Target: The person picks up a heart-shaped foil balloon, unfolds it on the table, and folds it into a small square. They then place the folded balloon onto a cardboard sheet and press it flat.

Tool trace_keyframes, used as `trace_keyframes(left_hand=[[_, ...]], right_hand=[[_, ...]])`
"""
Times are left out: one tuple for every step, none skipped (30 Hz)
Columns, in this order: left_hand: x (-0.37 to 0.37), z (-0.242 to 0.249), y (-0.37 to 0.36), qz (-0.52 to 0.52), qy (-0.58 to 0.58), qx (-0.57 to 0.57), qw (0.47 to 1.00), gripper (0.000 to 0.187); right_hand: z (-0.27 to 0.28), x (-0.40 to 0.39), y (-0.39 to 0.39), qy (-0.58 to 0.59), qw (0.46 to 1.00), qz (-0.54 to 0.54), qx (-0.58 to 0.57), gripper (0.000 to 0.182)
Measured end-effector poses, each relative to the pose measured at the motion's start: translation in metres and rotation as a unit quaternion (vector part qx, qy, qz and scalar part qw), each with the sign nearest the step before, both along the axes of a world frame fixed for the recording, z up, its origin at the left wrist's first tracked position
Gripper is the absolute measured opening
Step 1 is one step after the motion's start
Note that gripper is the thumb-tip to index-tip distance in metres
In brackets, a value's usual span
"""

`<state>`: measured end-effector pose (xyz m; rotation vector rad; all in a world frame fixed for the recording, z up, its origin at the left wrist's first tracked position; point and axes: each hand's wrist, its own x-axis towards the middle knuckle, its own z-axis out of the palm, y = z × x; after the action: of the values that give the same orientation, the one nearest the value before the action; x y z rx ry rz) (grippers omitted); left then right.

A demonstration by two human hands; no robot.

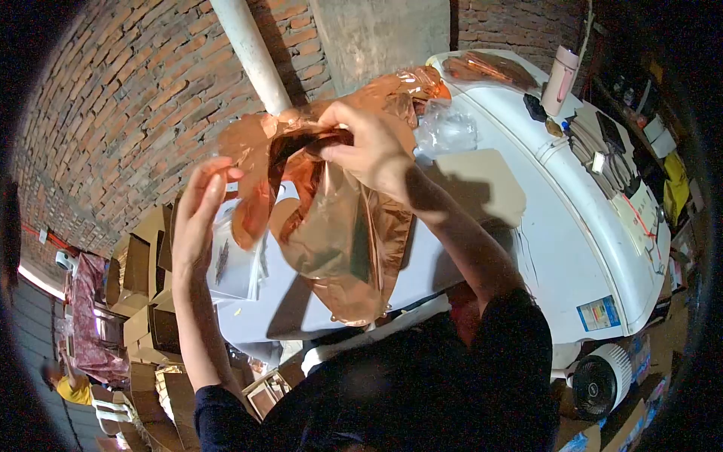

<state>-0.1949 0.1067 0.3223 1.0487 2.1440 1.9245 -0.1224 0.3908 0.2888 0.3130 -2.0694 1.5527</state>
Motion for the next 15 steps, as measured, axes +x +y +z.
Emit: trace_keyframes(left_hand=[[-0.001, 0.002, -0.006, -0.030, 0.018, 0.005, 0.999, 0.051], [0.004, 0.005, -0.005, -0.023, 0.080, -0.026, 0.996, 0.054], [0.013, 0.007, 0.000, -0.016, 0.140, -0.058, 0.988, 0.057], [0.021, 0.007, 0.007, -0.008, 0.200, -0.090, 0.976, 0.060], [0.025, 0.002, 0.015, 0.039, 0.221, -0.105, 0.969, 0.068], [0.023, -0.001, 0.020, 0.042, 0.214, -0.084, 0.972, 0.049], [0.008, -0.008, 0.017, 0.061, 0.166, -0.113, 0.978, 0.039], [-0.005, -0.013, 0.013, 0.080, 0.116, -0.142, 0.980, 0.032], [-0.003, -0.015, 0.018, 0.095, 0.084, -0.048, 0.991, 0.026], [-0.010, -0.018, 0.015, 0.086, 0.088, -0.004, 0.992, 0.025], [-0.015, -0.017, 0.011, 0.077, 0.079, 0.014, 0.994, 0.025], [-0.019, -0.018, 0.007, 0.068, 0.069, 0.032, 0.995, 0.026], [-0.017, -0.014, -0.001, 0.096, 0.063, -0.033, 0.993, 0.027], [-0.025, -0.024, -0.005, 0.102, 0.093, -0.028, 0.990, 0.028], [-0.021, -0.021, -0.012, 0.097, 0.031, -0.040, 0.994, 0.028]], right_hand=[[0.003, -0.003, -0.004, -0.025, 1.000, 0.018, -0.002, 0.024], [0.006, -0.004, -0.009, -0.052, 0.998, 0.038, -0.004, 0.023], [0.007, -0.006, -0.014, -0.080, 0.995, 0.058, -0.005, 0.023], [0.005, -0.009, -0.017, -0.067, 0.995, 0.080, -0.004, 0.022], [0.000, -0.015, -0.021, -0.053, 0.993, 0.102, -0.004, 0.022], [-0.004, -0.019, -0.023, -0.039, 0.991, 0.125, -0.003, 0.022], [-0.006, -0.022, -0.025, -0.026, 0.989, 0.147, 0.008, 0.020], [-0.005, -0.020, -0.026, -0.073, 0.983, 0.165, -0.022, 0.019], [0.002, -0.014, -0.027, -0.120, 0.975, 0.181, -0.051, 0.018], [0.006, -0.009, -0.026, -0.167, 0.963, 0.196, -0.080, 0.018], [0.005, -0.006, -0.024, -0.185, 0.952, 0.195, -0.147, 0.017], [0.003, -0.005, -0.015, -0.195, 0.949, 0.200, -0.148, 0.017], [-0.001, -0.005, -0.003, -0.207, 0.945, 0.205, -0.149, 0.017], [-0.007, -0.007, 0.008, -0.219, 0.941, 0.210, -0.151, 0.017], [-0.019, -0.013, 0.016, -0.183, 0.962, 0.190, -0.065, 0.021]])
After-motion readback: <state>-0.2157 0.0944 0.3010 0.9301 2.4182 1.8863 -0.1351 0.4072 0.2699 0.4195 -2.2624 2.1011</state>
